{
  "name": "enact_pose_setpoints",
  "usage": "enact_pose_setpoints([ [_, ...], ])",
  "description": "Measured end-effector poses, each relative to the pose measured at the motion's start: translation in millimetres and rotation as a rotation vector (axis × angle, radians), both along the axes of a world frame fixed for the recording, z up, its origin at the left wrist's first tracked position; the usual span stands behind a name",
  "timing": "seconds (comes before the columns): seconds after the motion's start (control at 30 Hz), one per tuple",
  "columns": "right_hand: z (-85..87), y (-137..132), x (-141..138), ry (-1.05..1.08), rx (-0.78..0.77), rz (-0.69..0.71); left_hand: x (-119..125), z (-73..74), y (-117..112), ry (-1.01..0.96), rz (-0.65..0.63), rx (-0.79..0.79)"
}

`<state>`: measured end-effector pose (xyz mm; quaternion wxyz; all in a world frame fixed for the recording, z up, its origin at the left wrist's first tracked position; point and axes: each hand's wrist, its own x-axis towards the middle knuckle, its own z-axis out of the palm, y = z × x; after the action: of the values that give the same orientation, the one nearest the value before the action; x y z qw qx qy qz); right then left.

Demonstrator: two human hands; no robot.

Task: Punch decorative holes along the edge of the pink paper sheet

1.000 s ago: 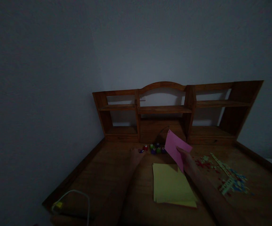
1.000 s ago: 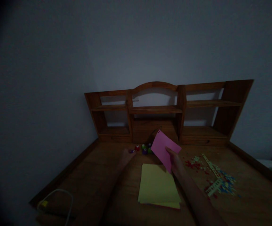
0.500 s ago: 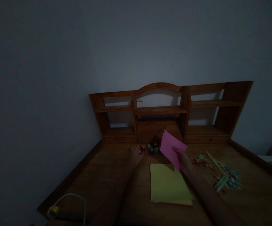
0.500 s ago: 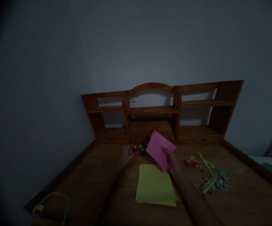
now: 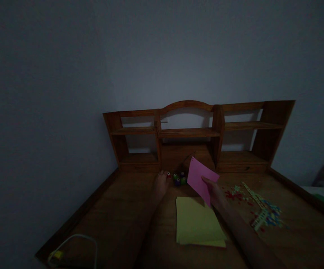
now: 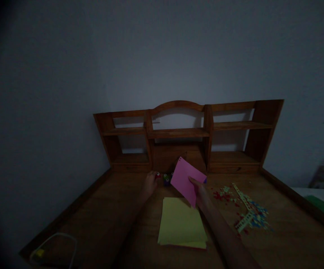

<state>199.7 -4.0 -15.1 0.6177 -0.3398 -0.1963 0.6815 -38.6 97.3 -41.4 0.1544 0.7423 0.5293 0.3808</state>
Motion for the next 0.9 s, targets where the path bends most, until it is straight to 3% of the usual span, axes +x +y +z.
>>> enact_pose_setpoints([
  [0.1,-1.6,-1.1,-2.1,-0.048,0.005,0.004,7.5,8.9,-9.0,-0.301,-0.047,-0.013],
  [0.23,-10.0,-1.7,-5.2,-0.163,-0.01,0.01,13.1,8.7,-18.9,-0.791,-0.327,-0.382],
  [0.37,-16.8,-3.6,-7.9,-0.352,0.007,-0.063,10.3,-1.6,-21.5,-1.099,-0.416,-0.562],
  [0.53,-6.3,-10.4,-10.8,-0.694,0.045,-0.173,7.8,-3.1,-24.2,-1.171,-0.467,-0.604],
  [0.67,5.5,-13.8,-14.1,-0.922,0.065,-0.169,8.2,1.3,-29.9,-1.192,-0.461,-0.608],
  [0.77,5.4,-12.9,-15.0,-1.101,0.095,-0.154,7.7,0.7,-32.1,-1.199,-0.419,-0.616],
  [0.9,-2.3,-9.8,-13.2,-1.179,0.095,-0.15,7.3,-1.4,-32.8,-1.156,-0.399,-0.648],
])
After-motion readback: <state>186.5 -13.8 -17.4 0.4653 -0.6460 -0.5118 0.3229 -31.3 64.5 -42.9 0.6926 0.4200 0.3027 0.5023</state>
